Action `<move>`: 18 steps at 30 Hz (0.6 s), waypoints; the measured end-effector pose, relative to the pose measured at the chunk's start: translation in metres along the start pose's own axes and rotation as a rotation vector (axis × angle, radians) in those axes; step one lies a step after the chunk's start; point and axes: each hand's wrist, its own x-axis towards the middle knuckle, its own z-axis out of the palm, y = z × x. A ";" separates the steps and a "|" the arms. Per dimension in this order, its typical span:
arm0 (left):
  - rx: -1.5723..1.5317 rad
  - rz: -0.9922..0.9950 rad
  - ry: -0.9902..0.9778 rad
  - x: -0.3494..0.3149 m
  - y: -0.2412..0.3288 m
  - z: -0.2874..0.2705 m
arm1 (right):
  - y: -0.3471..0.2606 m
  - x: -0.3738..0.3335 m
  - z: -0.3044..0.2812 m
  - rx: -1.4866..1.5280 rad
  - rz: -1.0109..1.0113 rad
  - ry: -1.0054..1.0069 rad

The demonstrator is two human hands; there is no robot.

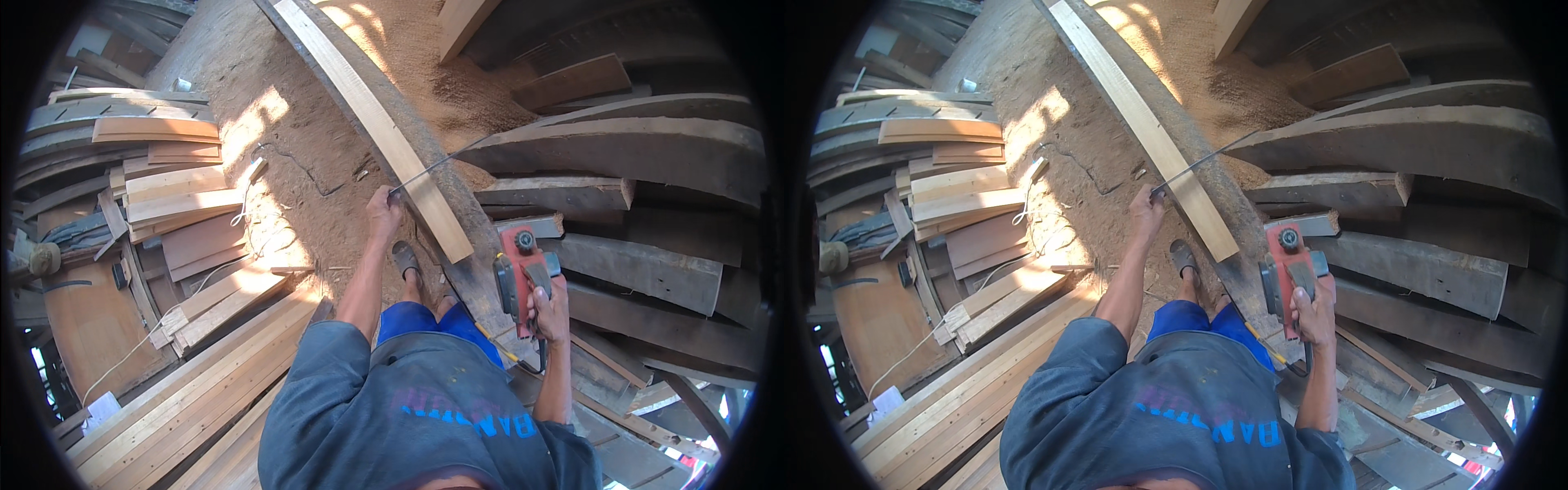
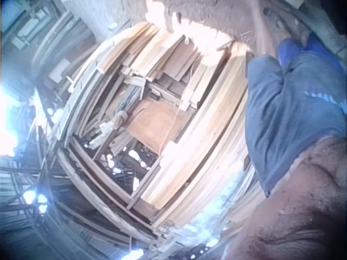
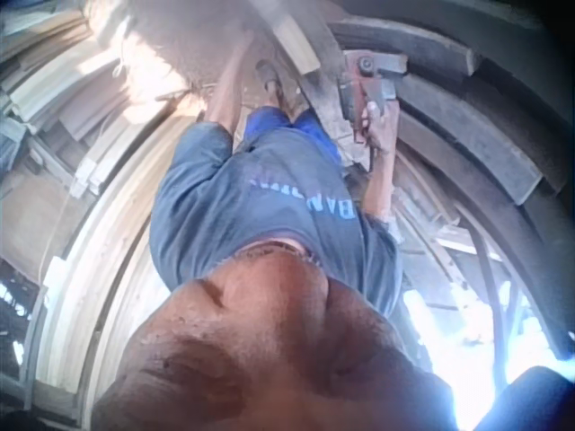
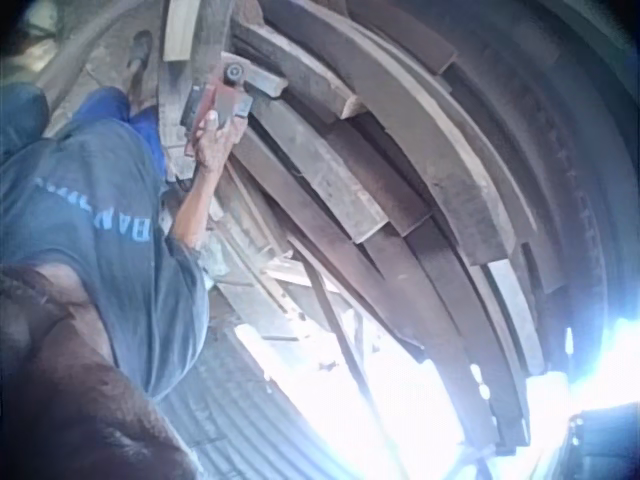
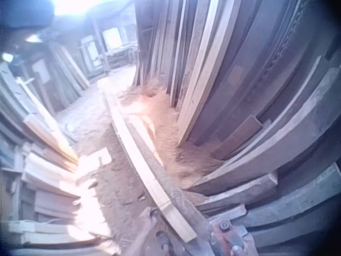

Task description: The person uses a try square to check for levelness and squareness, measures dimensions with a tape measure, and smooths the surface of a long wooden beam with an electric hand planer.

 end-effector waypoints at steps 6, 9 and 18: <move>-0.041 -0.018 0.109 0.010 0.008 0.035 | 0.050 -0.044 -0.028 -0.014 0.114 0.031; -0.034 0.124 0.160 0.017 -0.010 0.036 | 0.059 -0.053 -0.031 -0.052 0.208 -0.051; 0.017 0.067 0.171 0.009 -0.009 0.033 | 0.105 -0.060 -0.034 -0.085 0.375 -0.108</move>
